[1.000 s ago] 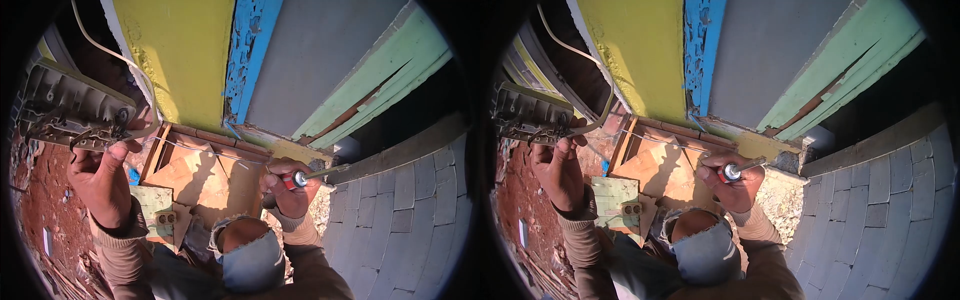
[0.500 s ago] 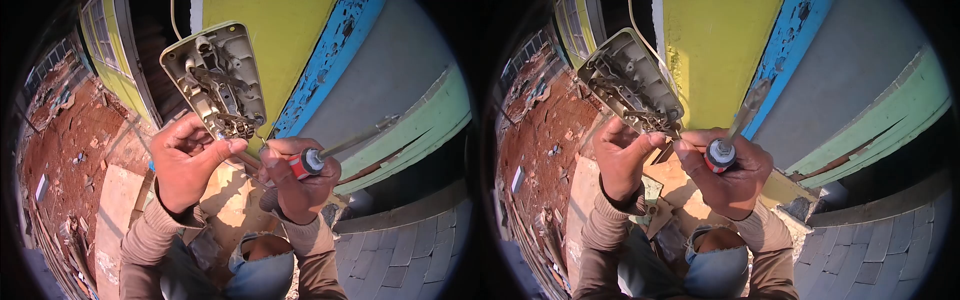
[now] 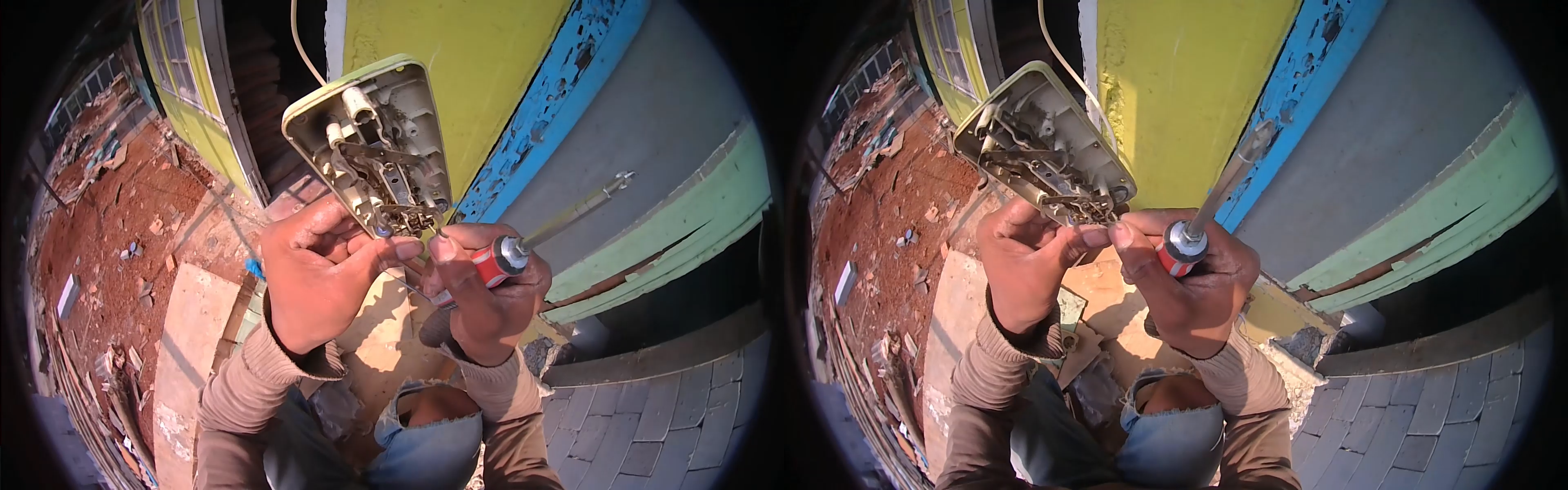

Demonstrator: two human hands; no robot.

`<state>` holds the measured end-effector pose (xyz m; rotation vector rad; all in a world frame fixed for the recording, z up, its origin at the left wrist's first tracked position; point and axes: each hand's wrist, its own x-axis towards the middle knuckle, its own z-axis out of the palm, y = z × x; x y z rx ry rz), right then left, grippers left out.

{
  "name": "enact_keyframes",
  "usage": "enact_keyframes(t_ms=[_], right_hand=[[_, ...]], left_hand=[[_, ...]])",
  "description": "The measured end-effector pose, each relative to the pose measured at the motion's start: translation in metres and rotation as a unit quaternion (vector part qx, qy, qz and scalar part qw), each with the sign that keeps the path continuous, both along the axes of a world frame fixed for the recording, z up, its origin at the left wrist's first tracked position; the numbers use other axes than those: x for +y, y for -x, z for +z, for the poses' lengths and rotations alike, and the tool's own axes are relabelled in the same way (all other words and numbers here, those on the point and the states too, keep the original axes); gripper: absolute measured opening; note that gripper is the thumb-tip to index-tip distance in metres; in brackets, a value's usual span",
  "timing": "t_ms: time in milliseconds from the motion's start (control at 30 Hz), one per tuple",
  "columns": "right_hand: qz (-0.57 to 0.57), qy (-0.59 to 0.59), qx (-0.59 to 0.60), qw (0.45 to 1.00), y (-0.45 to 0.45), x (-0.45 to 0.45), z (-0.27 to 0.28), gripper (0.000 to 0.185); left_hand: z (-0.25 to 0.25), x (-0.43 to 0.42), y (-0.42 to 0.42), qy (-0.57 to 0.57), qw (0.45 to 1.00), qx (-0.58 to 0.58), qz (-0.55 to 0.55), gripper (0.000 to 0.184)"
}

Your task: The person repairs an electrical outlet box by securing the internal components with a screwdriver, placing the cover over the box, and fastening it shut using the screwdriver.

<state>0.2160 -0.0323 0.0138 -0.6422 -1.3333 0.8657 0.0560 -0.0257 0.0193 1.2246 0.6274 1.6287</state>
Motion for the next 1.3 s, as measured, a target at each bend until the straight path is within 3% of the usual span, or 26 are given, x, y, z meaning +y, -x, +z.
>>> enact_keyframes(t_ms=[267, 400, 467, 533, 567, 633, 667, 700, 800, 900, 1133, 1300], right_hand=[[-0.016, -0.013, -0.005, 1.000, 0.006, 0.000, -0.006, 0.009], [-0.050, -0.040, 0.001, 0.998, 0.007, 0.004, -0.012, 0.008], [-0.091, -0.057, -0.009, 0.994, 0.010, 0.003, -0.014, 0.008], [-0.099, -0.052, 0.040, 0.993, 0.014, 0.001, -0.019, 0.007], [-0.160, -0.097, -0.041, 0.982, 0.010, 0.001, -0.015, 0.007], [-0.180, -0.077, -0.032, 0.980, 0.010, 0.000, -0.023, 0.007], [-0.203, -0.143, -0.017, 0.969, 0.008, 0.003, -0.024, 0.010], [-0.195, -0.130, -0.013, 0.972, 0.007, 0.005, -0.030, 0.014], [-0.248, -0.172, 0.001, 0.953, 0.008, 0.006, -0.030, 0.018], [-0.290, -0.192, -0.035, 0.937, 0.005, 0.008, -0.030, 0.018], [-0.348, -0.234, -0.045, 0.907, -0.005, 0.003, -0.021, 0.016], [-0.356, -0.221, -0.034, 0.907, -0.002, 0.005, -0.027, 0.016]], left_hand=[[-0.002, -0.001, 0.001, -0.025, 0.998, 0.058, 0.001, 0.023], [-0.004, -0.002, -0.006, -0.017, 1.000, 0.014, 0.016, 0.019], [-0.011, 0.000, 0.000, -0.075, 0.955, 0.248, 0.146, 0.013], [-0.014, 0.001, -0.019, -0.019, 0.985, 0.106, 0.131, 0.012], [-0.019, 0.002, -0.017, 0.000, 0.978, 0.148, 0.149, 0.014], [-0.025, 0.007, -0.024, -0.015, 0.982, 0.125, 0.143, 0.019], [-0.036, 0.016, -0.025, -0.012, 0.984, 0.107, 0.141, 0.025], [-0.047, 0.023, -0.024, 0.007, 0.993, 0.051, 0.104, 0.028], [-0.062, 0.042, -0.022, -0.027, 0.986, 0.118, 0.114, 0.031], [-0.055, 0.040, -0.038, 0.033, 0.998, 0.013, 0.051, 0.032], [-0.069, 0.053, -0.038, -0.003, 0.993, 0.109, 0.044, 0.033], [-0.068, 0.047, -0.046, 0.015, 0.999, 0.045, 0.026, 0.034]])
